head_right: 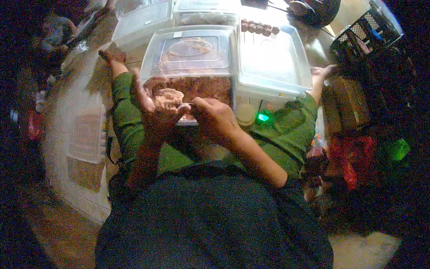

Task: The person scoops ground meat from a container with a fork and shapes it into balls by hand, then places them onto the lid of another container.

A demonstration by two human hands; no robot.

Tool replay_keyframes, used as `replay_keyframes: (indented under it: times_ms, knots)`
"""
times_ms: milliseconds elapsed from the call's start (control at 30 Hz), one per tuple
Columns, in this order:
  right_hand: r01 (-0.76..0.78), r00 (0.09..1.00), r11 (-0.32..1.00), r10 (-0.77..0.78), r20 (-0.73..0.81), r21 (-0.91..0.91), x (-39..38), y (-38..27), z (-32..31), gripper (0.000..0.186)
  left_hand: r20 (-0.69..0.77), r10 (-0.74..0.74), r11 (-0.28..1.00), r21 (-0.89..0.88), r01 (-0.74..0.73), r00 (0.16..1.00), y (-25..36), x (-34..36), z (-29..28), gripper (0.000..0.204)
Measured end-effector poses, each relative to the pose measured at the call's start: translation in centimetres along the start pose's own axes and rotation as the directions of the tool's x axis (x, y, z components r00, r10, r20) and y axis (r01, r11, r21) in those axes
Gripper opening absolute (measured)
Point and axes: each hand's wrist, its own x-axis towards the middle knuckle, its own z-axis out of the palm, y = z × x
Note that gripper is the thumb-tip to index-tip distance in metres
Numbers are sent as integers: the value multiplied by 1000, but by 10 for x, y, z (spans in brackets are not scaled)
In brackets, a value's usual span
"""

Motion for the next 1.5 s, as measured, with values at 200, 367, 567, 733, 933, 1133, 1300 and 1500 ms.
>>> replay_keyframes:
  times_ms: [200, 367, 567, 733, 933, 1133, 1300, 1500]
  knots:
    - [2, 999, 974, -12, -40, -225, 12, -24, -35, 20, 226, 35, 968, -249, 23, 973, -18, 6, -12, 30]
    - [28, 990, 988, -48, -130, -149, 13, -33, -56, 26, 380, -121, 912, 407, -48, 917, -15, 7, -24, 22]
    - [71, 993, 985, -84, -79, -160, 11, -28, -30, 19, 264, -39, 974, -207, 96, 964, -26, 0, -19, 16]
    - [72, 997, 978, -74, -4, -197, 12, -24, -42, 19, 183, -142, 988, -36, 151, 973, -35, -9, -20, 19]
    - [18, 1000, 965, -20, -4, -263, 9, -26, -36, 17, 162, 143, 941, 284, -185, 976, -24, -2, -16, 27]
    - [67, 959, 995, -43, -281, 75, 12, -17, -28, 18, 229, -101, 995, 32, 96, 968, -47, -8, -12, 34]
    - [-64, 949, 970, 132, -287, 233, 16, 8, -44, 23, 243, -144, 988, 87, 126, 959, -48, -8, -12, 82]
    - [-171, 985, 960, 159, -72, -222, -27, 95, -33, 22, 271, 13, 983, 172, -62, 962, -58, -8, -16, 102]
